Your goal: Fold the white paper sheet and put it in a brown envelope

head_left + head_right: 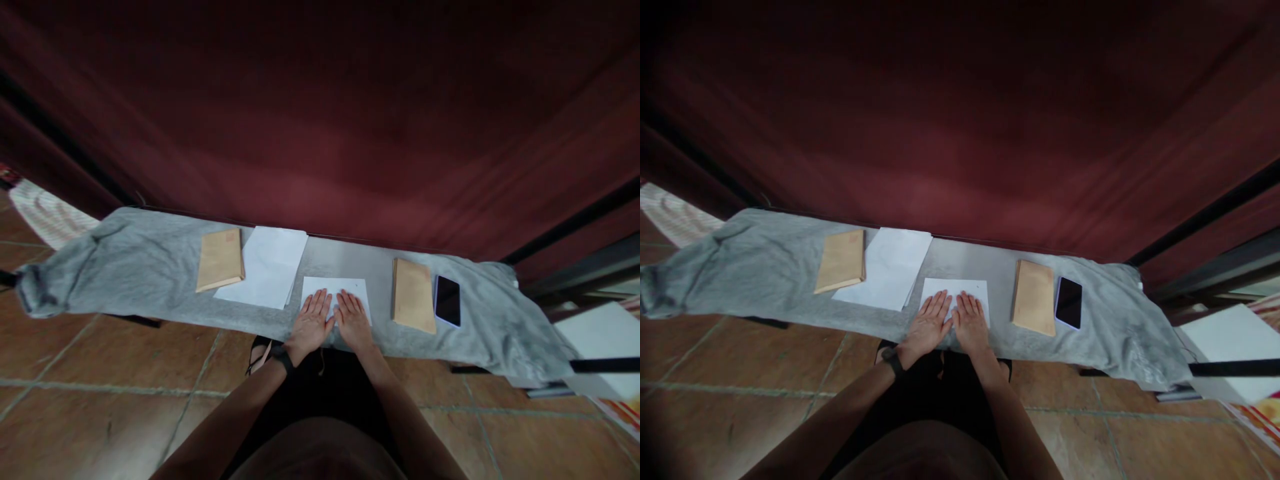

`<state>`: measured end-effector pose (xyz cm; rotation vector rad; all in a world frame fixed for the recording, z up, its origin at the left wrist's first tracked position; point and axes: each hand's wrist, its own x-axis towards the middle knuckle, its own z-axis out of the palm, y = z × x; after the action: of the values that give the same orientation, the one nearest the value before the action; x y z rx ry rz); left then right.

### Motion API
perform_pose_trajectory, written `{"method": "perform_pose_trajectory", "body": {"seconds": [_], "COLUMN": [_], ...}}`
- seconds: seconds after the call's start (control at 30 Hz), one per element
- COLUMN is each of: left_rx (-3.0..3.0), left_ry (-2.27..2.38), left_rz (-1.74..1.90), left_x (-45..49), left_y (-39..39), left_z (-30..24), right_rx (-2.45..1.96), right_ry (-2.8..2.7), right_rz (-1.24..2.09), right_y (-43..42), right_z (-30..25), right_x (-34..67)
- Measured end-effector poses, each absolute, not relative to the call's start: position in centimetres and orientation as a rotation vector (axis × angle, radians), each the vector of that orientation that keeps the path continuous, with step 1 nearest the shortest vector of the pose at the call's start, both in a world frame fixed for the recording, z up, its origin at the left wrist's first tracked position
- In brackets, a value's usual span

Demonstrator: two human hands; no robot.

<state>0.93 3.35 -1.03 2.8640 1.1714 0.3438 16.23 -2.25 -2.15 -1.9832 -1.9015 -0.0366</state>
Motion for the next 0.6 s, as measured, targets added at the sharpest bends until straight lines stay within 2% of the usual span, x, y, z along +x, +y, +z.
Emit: {"method": "perform_pose_trajectory", "body": {"seconds": [0.6], "left_rx": [2.820], "left_ry": [1.190], "left_rz": [0.338], "left_x": [3.8], "left_y": [5.3], "left_z": [-1.7], "right_rx": [-2.137], "right_ry": [-1.791], "right_rz": [-0.110], "right_y": [-2.2], "right_z": [-2.0], "right_x": [16.8]}}
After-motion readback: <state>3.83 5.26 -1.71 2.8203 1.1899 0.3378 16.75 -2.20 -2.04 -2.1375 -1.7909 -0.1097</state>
